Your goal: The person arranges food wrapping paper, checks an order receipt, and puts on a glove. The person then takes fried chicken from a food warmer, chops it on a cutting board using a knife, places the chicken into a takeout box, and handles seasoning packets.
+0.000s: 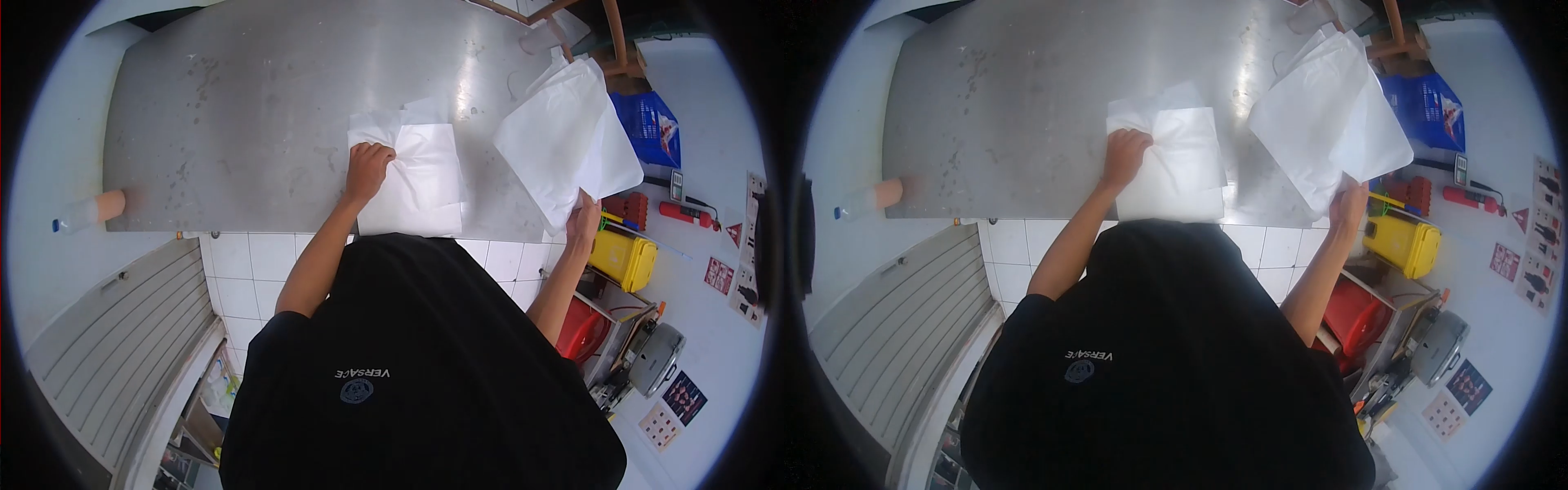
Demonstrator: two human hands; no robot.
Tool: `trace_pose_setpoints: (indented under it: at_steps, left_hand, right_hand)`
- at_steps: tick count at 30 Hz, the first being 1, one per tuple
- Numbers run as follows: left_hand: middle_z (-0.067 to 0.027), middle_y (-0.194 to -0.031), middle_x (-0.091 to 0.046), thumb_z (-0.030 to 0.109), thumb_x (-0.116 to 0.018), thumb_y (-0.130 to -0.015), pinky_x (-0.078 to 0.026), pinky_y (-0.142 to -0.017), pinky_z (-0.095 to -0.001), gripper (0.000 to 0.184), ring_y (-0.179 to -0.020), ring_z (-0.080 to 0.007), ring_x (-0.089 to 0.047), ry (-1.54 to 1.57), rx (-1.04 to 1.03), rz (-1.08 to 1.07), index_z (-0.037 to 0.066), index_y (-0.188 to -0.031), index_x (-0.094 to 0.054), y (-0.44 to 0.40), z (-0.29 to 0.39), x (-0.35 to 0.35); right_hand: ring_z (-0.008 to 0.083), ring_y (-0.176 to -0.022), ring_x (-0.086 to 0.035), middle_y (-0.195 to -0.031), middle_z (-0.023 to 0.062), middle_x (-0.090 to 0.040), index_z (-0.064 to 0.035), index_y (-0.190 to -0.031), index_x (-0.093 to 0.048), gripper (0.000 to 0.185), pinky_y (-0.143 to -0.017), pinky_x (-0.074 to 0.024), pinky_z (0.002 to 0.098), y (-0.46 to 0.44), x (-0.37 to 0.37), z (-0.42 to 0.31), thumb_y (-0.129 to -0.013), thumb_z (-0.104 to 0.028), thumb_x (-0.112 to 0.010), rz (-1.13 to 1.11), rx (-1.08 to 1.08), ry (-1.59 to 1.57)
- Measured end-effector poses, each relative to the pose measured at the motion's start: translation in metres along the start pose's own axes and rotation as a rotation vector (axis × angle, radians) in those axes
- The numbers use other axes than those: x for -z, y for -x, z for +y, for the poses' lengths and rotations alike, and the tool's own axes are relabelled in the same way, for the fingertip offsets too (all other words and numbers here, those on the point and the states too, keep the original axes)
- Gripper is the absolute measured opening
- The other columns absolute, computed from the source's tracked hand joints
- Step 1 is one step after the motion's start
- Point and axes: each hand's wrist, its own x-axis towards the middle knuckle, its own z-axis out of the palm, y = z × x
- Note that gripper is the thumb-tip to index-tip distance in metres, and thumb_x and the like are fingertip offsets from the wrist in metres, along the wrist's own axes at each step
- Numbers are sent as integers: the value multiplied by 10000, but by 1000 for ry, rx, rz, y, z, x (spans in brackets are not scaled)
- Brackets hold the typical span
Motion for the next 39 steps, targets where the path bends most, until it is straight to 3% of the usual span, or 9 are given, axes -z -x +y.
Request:
trace_pose_setpoints:
  at_steps: [2,5,11,14,17,20,23,35,39]
  left_hand:
    - [8,-894,-660,102,-638,-827,-384,-882,-366,42,-885,-206,-566,41,5,30,115,-854,-666,-2,5,2]
    - [2,-906,-663,84,-629,-833,-389,-877,-369,59,-910,-215,-572,164,-14,56,107,-866,-671,-6,23,17]
    - [-3,-933,-677,75,-620,-839,-385,-931,-388,74,-982,-234,-575,230,-123,-239,106,-873,-678,13,28,30]
    - [10,-998,-673,108,-638,-838,-364,-988,-413,70,-1069,-234,-556,151,-171,-337,122,-890,-683,19,29,26]
    - [-54,-1213,-595,186,-673,-834,-342,-1021,-445,224,-1200,-270,-479,51,-104,-232,109,-1044,-664,25,41,22]
    - [-154,-1418,-410,270,-709,-817,-331,-1019,-473,500,-1293,-317,-375,-125,321,-26,51,-1242,-562,33,53,13]
    - [-225,-1484,-285,307,-724,-810,-327,-1007,-492,686,-1321,-351,-320,-270,528,-50,-14,-1347,-444,33,60,7]
    - [-206,-1500,-285,282,-752,-784,-311,-1036,-497,745,-1371,-343,-279,-379,449,-78,-24,-1374,-414,36,61,-17]
    - [-209,-1461,-325,320,-816,-706,-353,-1010,-493,897,-1316,-377,-329,-294,717,96,-23,-1394,-353,27,75,-3]
  right_hand:
    - [259,-1118,-588,-1240,145,-582,34,-1276,-477,444,-964,-481,354,-2,10,2,-848,-4,-590,5,16,-47]
    - [260,-1108,-594,-1226,149,-590,40,-1269,-479,439,-956,-488,358,6,15,-2,-845,9,-589,42,5,-62]
    - [263,-1140,-567,-1293,144,-540,29,-1332,-435,494,-966,-484,366,13,12,-6,-885,-60,-625,104,44,15]
    - [227,-1187,-522,-1337,141,-501,62,-1358,-404,513,-1022,-423,319,19,3,-7,-907,-65,-614,96,18,-5]
    - [229,-1184,-525,-1335,145,-502,73,-1336,-429,482,-1023,-420,312,18,4,-2,-905,-51,-608,123,-24,19]
    - [227,-1177,-528,-1328,142,-510,81,-1333,-427,494,-1024,-416,306,16,12,3,-899,-56,-620,108,-59,34]
    - [225,-1144,-547,-1296,142,-535,83,-1325,-434,498,-990,-439,303,16,12,8,-890,-58,-632,75,-84,37]
    - [221,-1080,-601,-1223,148,-588,79,-1259,-485,406,-932,-500,324,-38,42,34,-893,-58,-595,-122,-148,59]
    - [216,-1064,-608,-1213,149,-590,77,-1242,-494,381,-918,-507,321,-44,28,26,-892,-44,-584,-184,-170,38]
